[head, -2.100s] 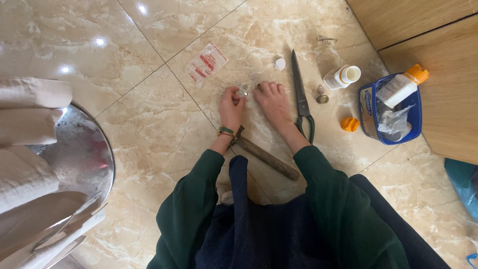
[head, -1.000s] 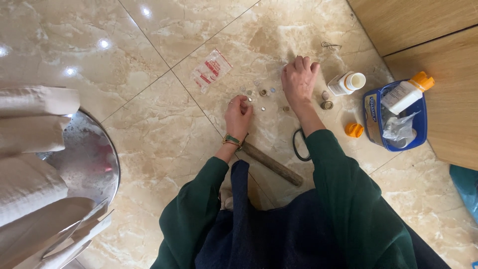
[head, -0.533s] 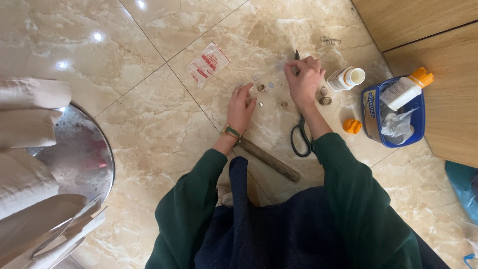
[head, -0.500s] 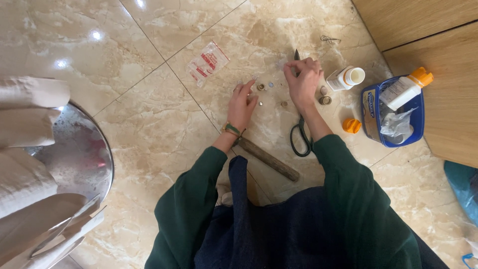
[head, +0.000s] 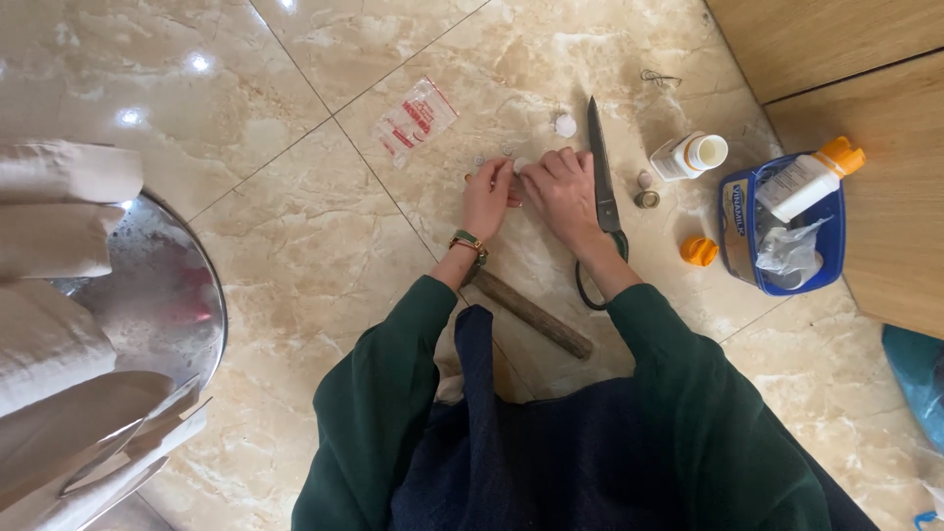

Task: Assembling or sorting small metal snap fasteners on the floor using hands and a hammer.

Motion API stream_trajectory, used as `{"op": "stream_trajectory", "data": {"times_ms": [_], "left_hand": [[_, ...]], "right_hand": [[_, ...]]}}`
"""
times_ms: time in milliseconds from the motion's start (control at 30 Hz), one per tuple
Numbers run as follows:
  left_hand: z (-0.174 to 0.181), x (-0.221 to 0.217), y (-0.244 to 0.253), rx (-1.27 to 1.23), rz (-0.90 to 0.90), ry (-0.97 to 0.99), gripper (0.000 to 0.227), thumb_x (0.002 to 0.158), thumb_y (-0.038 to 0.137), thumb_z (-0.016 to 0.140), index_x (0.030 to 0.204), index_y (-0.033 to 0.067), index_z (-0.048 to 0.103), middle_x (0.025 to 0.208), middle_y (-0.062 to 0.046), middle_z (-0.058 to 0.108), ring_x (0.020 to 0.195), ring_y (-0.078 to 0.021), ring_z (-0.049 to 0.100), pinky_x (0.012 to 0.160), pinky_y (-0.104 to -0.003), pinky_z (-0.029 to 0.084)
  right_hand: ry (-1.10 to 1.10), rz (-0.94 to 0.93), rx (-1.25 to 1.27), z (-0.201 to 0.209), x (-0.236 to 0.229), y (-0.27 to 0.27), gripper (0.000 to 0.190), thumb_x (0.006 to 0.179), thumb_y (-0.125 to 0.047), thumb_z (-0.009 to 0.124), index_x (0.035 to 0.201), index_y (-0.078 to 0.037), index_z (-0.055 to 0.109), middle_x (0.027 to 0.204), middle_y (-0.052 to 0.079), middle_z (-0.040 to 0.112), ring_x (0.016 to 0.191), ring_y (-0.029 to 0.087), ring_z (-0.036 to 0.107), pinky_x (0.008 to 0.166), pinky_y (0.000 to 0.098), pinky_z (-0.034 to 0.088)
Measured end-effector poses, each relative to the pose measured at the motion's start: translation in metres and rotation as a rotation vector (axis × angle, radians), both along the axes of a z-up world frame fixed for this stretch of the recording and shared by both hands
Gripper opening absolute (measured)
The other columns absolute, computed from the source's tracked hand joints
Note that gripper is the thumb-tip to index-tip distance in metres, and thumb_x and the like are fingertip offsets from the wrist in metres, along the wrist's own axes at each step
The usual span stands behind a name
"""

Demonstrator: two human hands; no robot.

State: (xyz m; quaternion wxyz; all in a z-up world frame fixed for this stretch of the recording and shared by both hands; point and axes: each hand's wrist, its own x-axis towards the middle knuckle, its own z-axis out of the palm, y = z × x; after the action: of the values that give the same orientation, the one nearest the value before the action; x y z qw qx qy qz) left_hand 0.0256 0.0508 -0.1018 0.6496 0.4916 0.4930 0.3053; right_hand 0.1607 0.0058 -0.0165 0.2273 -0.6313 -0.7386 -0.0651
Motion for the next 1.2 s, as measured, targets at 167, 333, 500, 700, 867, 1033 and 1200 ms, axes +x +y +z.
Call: {"op": "stream_trajectory", "data": {"times_ms": [167, 333, 500, 700, 867, 1033, 1200], "left_hand": [[-0.004, 0.002, -0.001, 0.053, -0.014, 0.071, 0.026, 0.101, 0.020, 0.063, 0.119, 0.0023, 0.068, 0.093, -0.017, 0.068, 0.074, -0.0302, 0.077, 0.058, -0.036, 0.068], [0.009, 0.001, 0.001, -0.038, 0.008, -0.023, 0.025, 0.101, 0.012, 0.060, 0.121, -0.0027, 0.064, 0.097, -0.018, 0.067, 0.074, -0.0248, 0.076, 0.062, -0.033, 0.069], [0.004, 0.002, 0.002, -0.070, 0.003, -0.053, 0.023, 0.102, 0.011, 0.059, 0.121, -0.0022, 0.064, 0.096, -0.016, 0.066, 0.073, -0.0237, 0.077, 0.061, -0.032, 0.069], [0.007, 0.001, 0.002, -0.081, -0.006, -0.078, 0.025, 0.102, 0.010, 0.059, 0.122, -0.0043, 0.062, 0.099, -0.019, 0.066, 0.075, -0.0246, 0.077, 0.063, -0.032, 0.069], [0.006, 0.000, 0.002, -0.080, -0.007, -0.091, 0.025, 0.102, 0.010, 0.059, 0.122, -0.0043, 0.062, 0.099, -0.019, 0.065, 0.075, -0.0239, 0.076, 0.064, -0.032, 0.069], [0.005, 0.001, 0.003, -0.088, 0.006, -0.106, 0.027, 0.101, 0.011, 0.061, 0.123, -0.0049, 0.061, 0.098, -0.019, 0.065, 0.073, -0.0232, 0.076, 0.063, -0.031, 0.069], [0.007, 0.002, 0.002, -0.095, -0.002, -0.054, 0.026, 0.100, 0.012, 0.062, 0.121, -0.0041, 0.062, 0.099, -0.018, 0.065, 0.074, -0.0238, 0.077, 0.061, -0.031, 0.069]], "right_hand": [[0.045, 0.011, 0.022, -0.003, 0.002, -0.003, 0.009, 0.099, -0.020, 0.074, 0.093, -0.013, 0.075, 0.084, 0.003, 0.060, 0.089, 0.020, 0.054, 0.088, 0.0359, 0.040], [0.134, -0.114, -0.089, 0.000, 0.017, -0.020, 0.008, 0.103, -0.021, 0.073, 0.105, -0.014, 0.077, 0.090, 0.001, 0.061, 0.096, 0.018, 0.053, 0.091, 0.0369, 0.040], [0.188, -0.195, -0.140, -0.002, 0.040, -0.045, 0.011, 0.107, -0.012, 0.067, 0.112, -0.012, 0.076, 0.095, 0.002, 0.058, 0.095, 0.019, 0.051, 0.087, 0.0338, 0.039], [0.170, -0.130, -0.149, -0.012, 0.043, -0.061, 0.014, 0.109, -0.020, 0.065, 0.110, -0.014, 0.078, 0.092, 0.004, 0.061, 0.096, 0.019, 0.052, 0.087, 0.0341, 0.038], [0.115, -0.087, -0.163, -0.019, 0.044, -0.066, 0.024, 0.102, -0.034, 0.075, 0.113, -0.014, 0.077, 0.096, 0.004, 0.064, 0.100, 0.021, 0.052, 0.092, 0.0373, 0.037], [0.058, -0.102, -0.137, -0.023, 0.046, -0.069, 0.028, 0.101, -0.040, 0.076, 0.115, -0.015, 0.076, 0.099, 0.003, 0.064, 0.101, 0.021, 0.053, 0.091, 0.0385, 0.035], [0.108, -0.115, -0.115, -0.026, 0.047, -0.076, 0.020, 0.100, -0.031, 0.079, 0.111, -0.014, 0.077, 0.097, 0.002, 0.066, 0.099, 0.018, 0.053, 0.092, 0.0353, 0.036]]}}
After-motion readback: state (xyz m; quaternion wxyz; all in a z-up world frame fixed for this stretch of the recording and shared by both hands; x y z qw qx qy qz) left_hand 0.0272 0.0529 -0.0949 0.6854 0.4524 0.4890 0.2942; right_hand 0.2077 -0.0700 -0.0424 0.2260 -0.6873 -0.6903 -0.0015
